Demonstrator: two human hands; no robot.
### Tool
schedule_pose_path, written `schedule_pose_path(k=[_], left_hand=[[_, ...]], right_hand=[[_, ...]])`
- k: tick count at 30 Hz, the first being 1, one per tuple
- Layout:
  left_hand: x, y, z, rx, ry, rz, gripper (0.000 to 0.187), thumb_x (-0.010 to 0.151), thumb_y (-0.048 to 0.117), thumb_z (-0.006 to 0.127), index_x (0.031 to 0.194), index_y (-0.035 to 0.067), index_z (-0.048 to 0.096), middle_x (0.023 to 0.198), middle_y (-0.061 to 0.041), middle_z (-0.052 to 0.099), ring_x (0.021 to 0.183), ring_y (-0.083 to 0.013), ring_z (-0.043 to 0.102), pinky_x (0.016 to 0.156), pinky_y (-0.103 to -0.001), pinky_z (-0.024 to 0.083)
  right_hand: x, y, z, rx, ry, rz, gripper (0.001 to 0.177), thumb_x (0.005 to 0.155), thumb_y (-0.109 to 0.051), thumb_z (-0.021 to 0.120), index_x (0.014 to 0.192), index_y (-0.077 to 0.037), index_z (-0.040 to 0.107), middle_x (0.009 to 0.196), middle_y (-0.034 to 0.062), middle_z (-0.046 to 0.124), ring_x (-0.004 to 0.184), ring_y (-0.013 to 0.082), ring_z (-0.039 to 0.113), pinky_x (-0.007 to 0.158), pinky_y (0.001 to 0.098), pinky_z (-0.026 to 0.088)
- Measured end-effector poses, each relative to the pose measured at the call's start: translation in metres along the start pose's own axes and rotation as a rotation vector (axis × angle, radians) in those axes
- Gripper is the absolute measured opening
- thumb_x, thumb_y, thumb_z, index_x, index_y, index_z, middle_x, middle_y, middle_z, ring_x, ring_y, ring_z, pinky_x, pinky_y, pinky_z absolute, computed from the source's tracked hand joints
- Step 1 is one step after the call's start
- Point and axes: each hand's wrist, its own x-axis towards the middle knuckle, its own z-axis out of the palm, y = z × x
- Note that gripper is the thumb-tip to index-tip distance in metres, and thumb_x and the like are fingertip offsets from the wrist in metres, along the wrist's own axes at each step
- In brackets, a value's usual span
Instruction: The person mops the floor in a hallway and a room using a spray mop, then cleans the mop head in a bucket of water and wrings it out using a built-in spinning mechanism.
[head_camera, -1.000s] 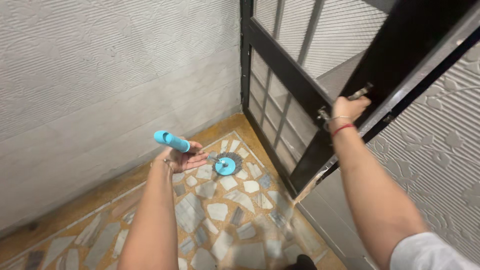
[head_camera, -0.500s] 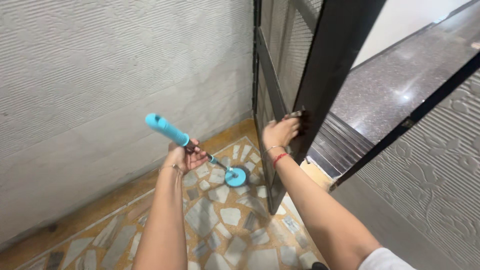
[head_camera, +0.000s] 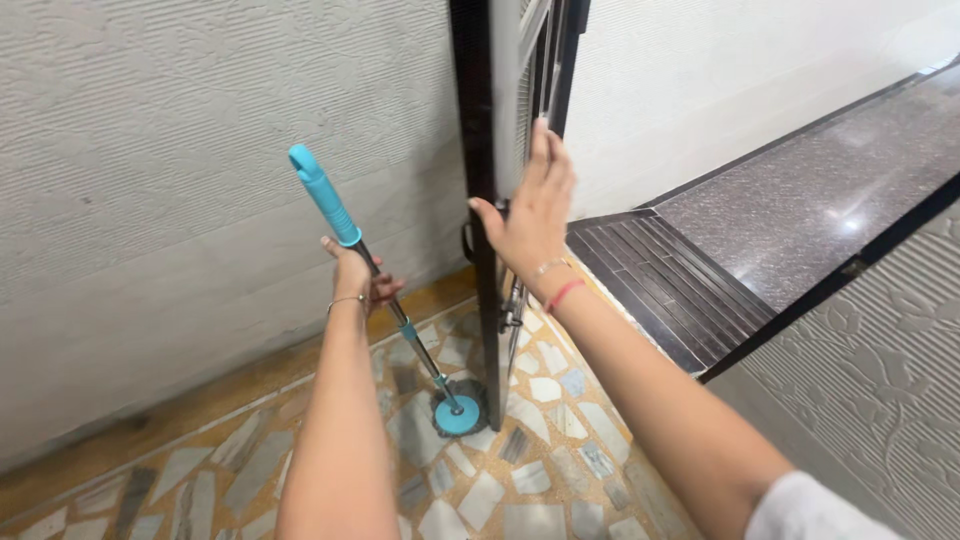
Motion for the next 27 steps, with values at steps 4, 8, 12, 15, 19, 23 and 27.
schedule_pose_path(k=[4, 8, 12, 15, 19, 23, 27], left_hand=[[0.003, -0.012, -0.051, 0.530, 0.337, 0.367, 0.107, 0.101, 0.074, -0.001, 0.081, 0.010, 0.082, 0.053, 0.004, 0.067, 0.068, -0.0232, 0.065, 0.073, -0.040, 0.049], [0.006, -0.039, -0.099, 0.284, 0.365, 0.454, 0.080, 0.103, 0.064, 0.010, 0.080, 0.015, 0.069, 0.056, 0.001, 0.059, 0.065, -0.0235, 0.059, 0.070, -0.040, 0.050], [0.007, -0.075, -0.137, -0.515, 0.202, 0.609, 0.047, 0.104, 0.052, 0.025, 0.079, 0.021, 0.051, 0.060, -0.003, 0.048, 0.062, -0.0241, 0.050, 0.065, -0.041, 0.051], [-0.018, -0.087, -0.166, -0.448, 0.117, 0.634, 0.063, 0.098, 0.060, 0.017, 0.060, 0.016, 0.042, 0.051, -0.005, 0.040, 0.052, -0.0222, 0.044, 0.056, -0.036, 0.044], [-0.046, -0.089, -0.181, -0.246, 0.101, 0.655, 0.072, 0.096, 0.067, 0.013, 0.054, 0.013, 0.037, 0.050, -0.006, 0.037, 0.050, -0.0204, 0.040, 0.053, -0.031, 0.033], [-0.066, -0.077, -0.189, -0.245, 0.030, 0.685, 0.077, 0.093, 0.069, 0.005, 0.050, 0.013, 0.036, 0.045, -0.004, 0.034, 0.045, -0.0198, 0.037, 0.049, -0.031, 0.032], [-0.107, -0.052, -0.189, -0.250, 0.139, 0.769, 0.072, 0.096, 0.066, 0.011, 0.052, 0.013, 0.032, 0.045, -0.003, 0.030, 0.042, -0.0182, 0.031, 0.044, -0.031, 0.027]], right_hand=[[0.004, -0.005, 0.056, 0.127, -0.211, -0.012, 0.112, 0.084, -0.033, 0.084, 0.159, -0.001, 0.007, 0.146, 0.0336, 0.035, 0.128, 0.0519, 0.045, 0.103, 0.0513, 0.046], [0.005, -0.034, 0.104, 0.151, -0.442, 0.146, 0.107, 0.089, -0.027, 0.078, 0.162, -0.009, 0.001, 0.153, 0.0299, 0.035, 0.117, 0.0485, 0.059, 0.090, 0.0497, 0.056], [0.013, -0.054, 0.139, 0.106, -0.499, 0.184, 0.108, 0.090, -0.028, 0.077, 0.159, -0.010, -0.005, 0.152, 0.0309, 0.034, 0.107, 0.0480, 0.063, 0.079, 0.0486, 0.060], [0.015, -0.061, 0.164, 0.089, -0.495, 0.157, 0.113, 0.090, -0.028, 0.078, 0.159, -0.008, -0.010, 0.153, 0.0326, 0.032, 0.107, 0.0494, 0.063, 0.082, 0.0483, 0.060], [0.020, -0.073, 0.193, 0.063, -0.522, 0.176, 0.115, 0.088, -0.024, 0.078, 0.158, -0.007, -0.011, 0.155, 0.0346, 0.028, 0.109, 0.0491, 0.062, 0.079, 0.0479, 0.061], [0.021, -0.093, 0.223, 0.016, -0.509, 0.189, 0.115, 0.087, -0.024, 0.078, 0.157, -0.007, -0.012, 0.157, 0.0327, 0.027, 0.113, 0.0452, 0.059, 0.073, 0.0489, 0.062], [0.018, -0.110, 0.259, 0.037, -0.484, 0.148, 0.115, 0.090, -0.025, 0.078, 0.159, -0.008, -0.012, 0.158, 0.0324, 0.025, 0.111, 0.0405, 0.058, 0.075, 0.0471, 0.062]])
